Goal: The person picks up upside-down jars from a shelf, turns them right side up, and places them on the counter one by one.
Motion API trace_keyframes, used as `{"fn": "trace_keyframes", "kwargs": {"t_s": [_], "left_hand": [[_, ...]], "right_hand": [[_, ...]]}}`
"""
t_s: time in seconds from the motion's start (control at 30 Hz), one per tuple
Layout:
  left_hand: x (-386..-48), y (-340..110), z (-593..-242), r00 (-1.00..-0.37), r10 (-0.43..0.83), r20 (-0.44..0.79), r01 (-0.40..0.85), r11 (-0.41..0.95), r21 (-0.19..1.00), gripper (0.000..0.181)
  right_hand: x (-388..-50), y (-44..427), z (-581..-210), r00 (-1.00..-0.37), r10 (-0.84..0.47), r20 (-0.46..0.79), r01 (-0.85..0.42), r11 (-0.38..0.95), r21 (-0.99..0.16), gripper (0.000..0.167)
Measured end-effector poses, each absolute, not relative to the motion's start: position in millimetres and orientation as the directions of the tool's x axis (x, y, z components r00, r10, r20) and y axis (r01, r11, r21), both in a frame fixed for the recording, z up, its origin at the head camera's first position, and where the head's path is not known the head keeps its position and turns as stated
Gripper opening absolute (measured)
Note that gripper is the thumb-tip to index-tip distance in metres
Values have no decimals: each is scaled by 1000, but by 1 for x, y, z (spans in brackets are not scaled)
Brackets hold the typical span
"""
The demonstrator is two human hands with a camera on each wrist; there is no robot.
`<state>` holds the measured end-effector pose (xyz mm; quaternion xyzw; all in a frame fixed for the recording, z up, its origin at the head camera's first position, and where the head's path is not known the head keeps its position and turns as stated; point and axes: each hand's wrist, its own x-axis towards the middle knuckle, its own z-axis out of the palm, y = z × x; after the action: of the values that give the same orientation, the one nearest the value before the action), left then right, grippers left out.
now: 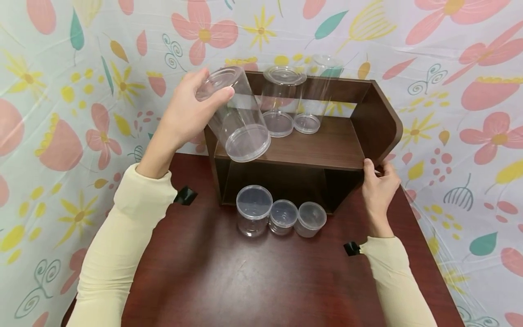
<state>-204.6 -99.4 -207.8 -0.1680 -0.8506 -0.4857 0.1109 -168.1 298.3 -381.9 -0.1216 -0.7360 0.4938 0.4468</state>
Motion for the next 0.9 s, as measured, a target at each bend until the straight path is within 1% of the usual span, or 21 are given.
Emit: {"fn": "trace_keyframes", "kwargs": {"t_s": [0.07, 0.1, 0.3, 0.43, 0.57, 0.73, 0.9], "left_hand": [[-200, -103, -211, -918, 170, 358, 396, 458, 796, 50], [-198, -104, -213, -919, 165, 357, 392, 456, 799, 53], [-188, -112, -227, -939, 140, 313, 343, 395, 852, 79], [-187, -114, -238, -942, 127, 310, 335, 347, 876, 77], [-186, -114, -248, -942, 110, 316, 335, 299, 893, 75], [-181, -111, -255, -938, 97, 332, 346, 235, 909, 72], [-172, -105, -261, -931, 126, 343, 364, 239, 900, 71]], "right_hand": [[-163, 295, -376, -592, 618, 517, -257, 463, -848, 17], [-161, 294, -374, -604, 617, 504, -253, 452, -856, 16], [-165, 305, -380, -666, 623, 410, -234, 348, -908, 16], [-171, 316, -390, -688, 628, 364, -240, 276, -931, 11], [-173, 321, -394, -701, 630, 333, -261, 208, -943, 13], [-174, 323, -396, -703, 639, 311, -258, 178, -950, 15], [-175, 323, -397, -707, 636, 308, -265, 165, -950, 14]]}}
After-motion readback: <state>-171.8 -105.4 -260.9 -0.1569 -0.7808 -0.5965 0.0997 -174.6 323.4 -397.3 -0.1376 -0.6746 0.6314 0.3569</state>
